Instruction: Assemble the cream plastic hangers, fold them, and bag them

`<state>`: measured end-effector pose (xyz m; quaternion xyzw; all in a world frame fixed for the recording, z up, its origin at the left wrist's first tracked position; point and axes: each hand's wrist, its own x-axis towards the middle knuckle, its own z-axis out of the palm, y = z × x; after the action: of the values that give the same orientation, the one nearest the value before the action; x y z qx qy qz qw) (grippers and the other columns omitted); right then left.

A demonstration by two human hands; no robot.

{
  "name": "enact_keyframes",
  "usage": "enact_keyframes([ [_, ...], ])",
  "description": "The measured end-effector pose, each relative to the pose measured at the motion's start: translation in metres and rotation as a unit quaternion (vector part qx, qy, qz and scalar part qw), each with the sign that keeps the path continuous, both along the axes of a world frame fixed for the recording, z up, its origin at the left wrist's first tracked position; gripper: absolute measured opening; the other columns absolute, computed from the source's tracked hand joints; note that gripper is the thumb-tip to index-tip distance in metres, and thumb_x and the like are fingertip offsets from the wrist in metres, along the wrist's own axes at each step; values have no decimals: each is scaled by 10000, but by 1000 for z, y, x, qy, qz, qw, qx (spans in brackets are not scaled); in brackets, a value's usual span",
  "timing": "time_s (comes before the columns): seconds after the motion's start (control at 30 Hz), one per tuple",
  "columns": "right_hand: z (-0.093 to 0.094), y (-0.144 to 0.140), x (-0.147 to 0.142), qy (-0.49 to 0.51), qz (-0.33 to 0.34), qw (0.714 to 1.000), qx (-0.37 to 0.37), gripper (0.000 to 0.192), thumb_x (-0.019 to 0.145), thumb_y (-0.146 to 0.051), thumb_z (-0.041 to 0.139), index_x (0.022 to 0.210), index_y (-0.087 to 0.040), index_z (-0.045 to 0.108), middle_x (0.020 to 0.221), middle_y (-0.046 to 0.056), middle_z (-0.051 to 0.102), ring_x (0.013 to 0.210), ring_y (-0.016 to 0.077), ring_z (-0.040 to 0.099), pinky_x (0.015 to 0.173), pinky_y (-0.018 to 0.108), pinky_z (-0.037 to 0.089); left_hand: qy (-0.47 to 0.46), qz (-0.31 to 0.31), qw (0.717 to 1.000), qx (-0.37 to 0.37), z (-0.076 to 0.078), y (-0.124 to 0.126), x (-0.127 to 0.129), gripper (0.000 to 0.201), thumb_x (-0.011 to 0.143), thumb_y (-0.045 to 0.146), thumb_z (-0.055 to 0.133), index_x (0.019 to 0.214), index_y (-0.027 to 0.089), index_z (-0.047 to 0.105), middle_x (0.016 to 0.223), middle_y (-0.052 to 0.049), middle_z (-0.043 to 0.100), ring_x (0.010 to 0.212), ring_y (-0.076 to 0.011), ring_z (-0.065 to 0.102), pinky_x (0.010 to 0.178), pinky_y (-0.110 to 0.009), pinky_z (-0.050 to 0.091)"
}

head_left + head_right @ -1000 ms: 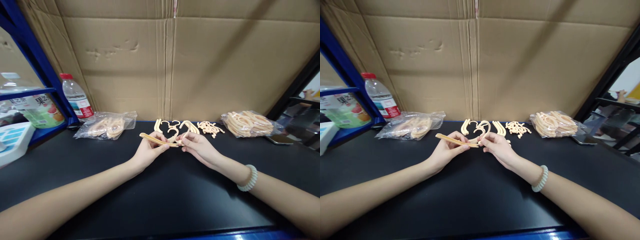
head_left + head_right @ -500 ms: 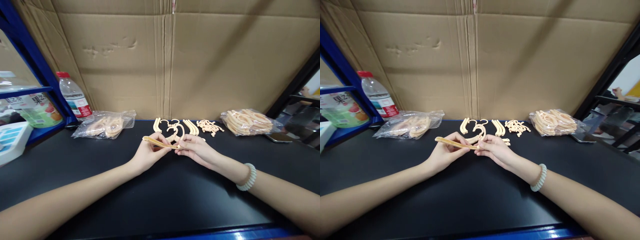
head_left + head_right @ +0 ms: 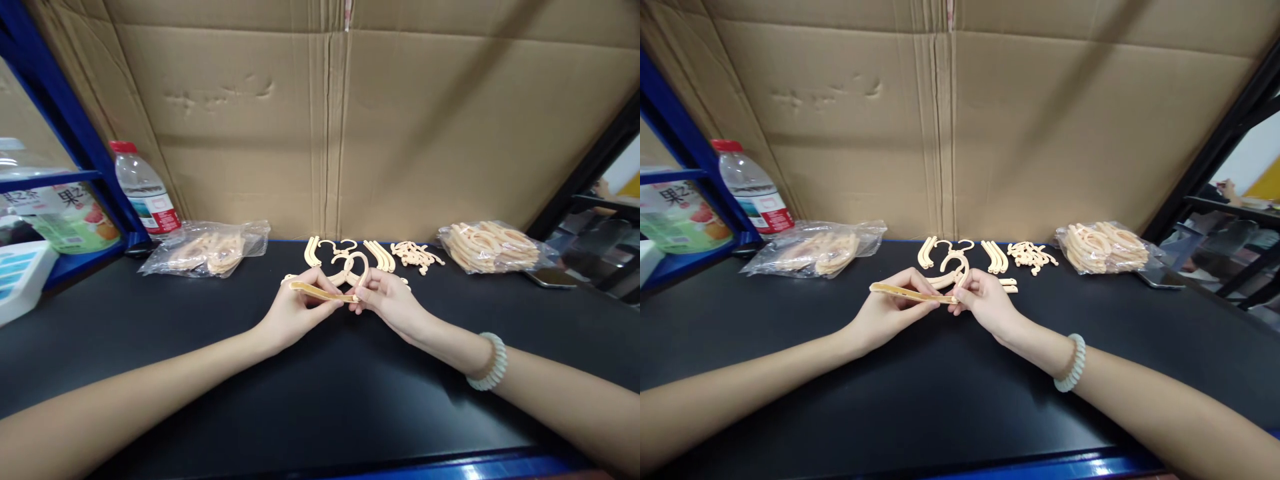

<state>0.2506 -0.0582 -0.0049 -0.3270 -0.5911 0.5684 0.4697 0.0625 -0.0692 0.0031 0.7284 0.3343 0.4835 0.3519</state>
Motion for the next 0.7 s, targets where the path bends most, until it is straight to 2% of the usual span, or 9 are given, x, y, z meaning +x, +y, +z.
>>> enact_keyframes([
  [0.17, -1, 0, -1, -9, -36, 999, 23, 263, 714, -307, 725, 691, -201, 486, 664, -14, 614, 563, 125, 595, 570, 292, 498, 1, 12, 1000, -21, 1, -1, 2, 178, 738, 303, 716, 713, 179, 590, 696, 8, 582, 652, -143, 597, 564, -236, 487],
  [0.3, 2, -2, -1, 3, -6, 1000, 9, 305, 722, -370, 735, 704, -203, 479, 683, -8, 610, 591, 134, 600, 603, 307, 506, -17, 35, 998, -43, 0, 1, 3, 186, 714, 271, 730, 684, 174, 575, 688, 19, 555, 684, -147, 601, 609, -247, 492],
  [0.43, 6, -2, -1, -7, -3, 997, 76, 329, 736, -435, 726, 695, -208, 491, 732, -13, 566, 619, 124, 554, 588, 289, 479, -74, 36, 990, -114, -2, 2, 3, 216, 698, 249, 744, 699, 175, 542, 660, 31, 572, 708, -158, 626, 671, -274, 504],
  [0.53, 7, -2, -1, -29, -22, 993, 115, 327, 744, -438, 725, 672, -208, 504, 673, -38, 498, 548, 98, 475, 522, 260, 417, -107, 34, 984, -139, -2, 1, 4, 234, 677, 235, 760, 747, 172, 546, 704, 21, 614, 755, -171, 645, 726, -302, 518],
  [0.63, 4, -3, -2, -20, -18, 995, 96, 318, 743, -438, 727, 681, -203, 522, 654, -42, 503, 504, 86, 453, 480, 248, 394, -126, 31, 982, -134, -2, -3, 9, 286, 669, 230, 770, 861, 176, 565, 799, -5, 663, 833, -196, 665, 782, -334, 531],
  [0.7, 3, -4, -4, -12, -12, 996, 86, 308, 738, -438, 731, 703, -196, 544, 671, -29, 550, 507, 93, 488, 483, 250, 423, -126, 11, 981, -147, -2, -8, 14, 321, 669, 232, 773, 917, 172, 578, 870, -33, 684, 859, -210, 672, 807, -354, 533],
])
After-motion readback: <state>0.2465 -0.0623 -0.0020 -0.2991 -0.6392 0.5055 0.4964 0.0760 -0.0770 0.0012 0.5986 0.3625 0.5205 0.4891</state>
